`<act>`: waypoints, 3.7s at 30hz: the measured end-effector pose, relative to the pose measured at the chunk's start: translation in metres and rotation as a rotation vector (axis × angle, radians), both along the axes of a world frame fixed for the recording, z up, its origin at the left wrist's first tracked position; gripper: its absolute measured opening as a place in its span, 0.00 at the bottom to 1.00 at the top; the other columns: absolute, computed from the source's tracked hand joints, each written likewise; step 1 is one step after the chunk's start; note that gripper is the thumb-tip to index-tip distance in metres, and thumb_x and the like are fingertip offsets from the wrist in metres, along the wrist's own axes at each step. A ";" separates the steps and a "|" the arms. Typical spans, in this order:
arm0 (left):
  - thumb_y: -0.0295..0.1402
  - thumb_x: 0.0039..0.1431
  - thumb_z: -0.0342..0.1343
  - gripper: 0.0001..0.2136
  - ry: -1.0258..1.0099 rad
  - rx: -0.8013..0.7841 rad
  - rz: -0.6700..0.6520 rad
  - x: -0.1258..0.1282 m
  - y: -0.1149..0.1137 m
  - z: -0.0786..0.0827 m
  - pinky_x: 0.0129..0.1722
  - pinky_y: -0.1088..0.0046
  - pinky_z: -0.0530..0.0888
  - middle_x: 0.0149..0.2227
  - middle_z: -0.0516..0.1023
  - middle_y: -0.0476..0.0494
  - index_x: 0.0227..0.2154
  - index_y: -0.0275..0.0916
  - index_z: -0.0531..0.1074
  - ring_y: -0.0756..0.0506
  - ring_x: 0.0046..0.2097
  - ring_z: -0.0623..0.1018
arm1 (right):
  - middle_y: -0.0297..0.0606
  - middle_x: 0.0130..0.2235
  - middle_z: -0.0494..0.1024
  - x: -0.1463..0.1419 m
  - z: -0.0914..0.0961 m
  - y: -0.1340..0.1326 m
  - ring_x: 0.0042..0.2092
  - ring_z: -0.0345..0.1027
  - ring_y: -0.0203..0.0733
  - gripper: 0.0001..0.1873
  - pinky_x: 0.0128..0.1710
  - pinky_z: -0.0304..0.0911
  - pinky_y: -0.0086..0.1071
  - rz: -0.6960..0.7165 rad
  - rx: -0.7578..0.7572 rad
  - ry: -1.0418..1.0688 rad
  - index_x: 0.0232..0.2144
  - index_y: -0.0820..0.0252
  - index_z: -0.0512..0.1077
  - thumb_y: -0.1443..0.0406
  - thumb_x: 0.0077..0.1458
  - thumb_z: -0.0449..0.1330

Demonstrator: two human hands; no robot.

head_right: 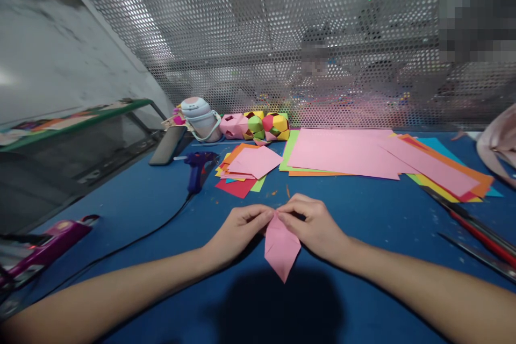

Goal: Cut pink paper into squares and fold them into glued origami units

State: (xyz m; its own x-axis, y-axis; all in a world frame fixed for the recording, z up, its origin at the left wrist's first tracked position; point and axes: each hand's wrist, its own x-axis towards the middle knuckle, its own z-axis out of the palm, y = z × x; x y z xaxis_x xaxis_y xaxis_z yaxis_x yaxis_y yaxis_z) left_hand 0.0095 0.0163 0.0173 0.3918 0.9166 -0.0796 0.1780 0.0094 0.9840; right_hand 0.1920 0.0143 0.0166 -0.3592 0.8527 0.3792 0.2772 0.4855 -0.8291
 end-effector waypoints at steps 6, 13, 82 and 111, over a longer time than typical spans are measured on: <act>0.39 0.55 0.52 0.13 0.074 0.073 0.012 0.000 -0.001 0.002 0.31 0.76 0.69 0.26 0.75 0.47 0.28 0.34 0.75 0.50 0.29 0.70 | 0.35 0.28 0.74 -0.001 -0.001 -0.001 0.31 0.67 0.35 0.08 0.30 0.62 0.29 0.003 0.012 0.002 0.32 0.58 0.77 0.66 0.56 0.57; 0.37 0.53 0.52 0.11 0.115 0.164 0.051 0.001 -0.002 0.004 0.27 0.78 0.66 0.22 0.72 0.49 0.24 0.34 0.74 0.51 0.26 0.68 | 0.35 0.28 0.74 -0.002 -0.002 -0.001 0.30 0.67 0.35 0.09 0.30 0.62 0.29 0.019 0.021 -0.004 0.32 0.58 0.77 0.66 0.57 0.57; 0.37 0.52 0.57 0.09 0.052 0.075 0.179 0.000 0.006 -0.005 0.29 0.77 0.68 0.25 0.74 0.50 0.28 0.35 0.72 0.51 0.28 0.72 | 0.32 0.25 0.77 0.001 -0.001 0.002 0.28 0.67 0.35 0.13 0.27 0.59 0.27 -0.171 -0.169 -0.100 0.27 0.59 0.76 0.60 0.56 0.55; 0.31 0.52 0.53 0.03 0.246 0.330 0.220 0.000 0.009 -0.006 0.25 0.78 0.62 0.23 0.67 0.54 0.25 0.37 0.67 0.52 0.26 0.66 | 0.41 0.41 0.76 0.000 -0.004 -0.002 0.41 0.70 0.42 0.13 0.40 0.66 0.35 -0.106 0.068 -0.113 0.43 0.58 0.69 0.63 0.55 0.58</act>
State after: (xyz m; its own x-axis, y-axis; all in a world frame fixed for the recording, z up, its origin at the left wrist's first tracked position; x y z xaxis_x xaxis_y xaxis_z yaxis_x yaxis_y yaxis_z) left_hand 0.0091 0.0252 0.0115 0.1912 0.9677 0.1642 0.4357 -0.2336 0.8692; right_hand 0.1920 0.0125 0.0124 -0.3125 0.8617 0.3998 0.4195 0.5028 -0.7558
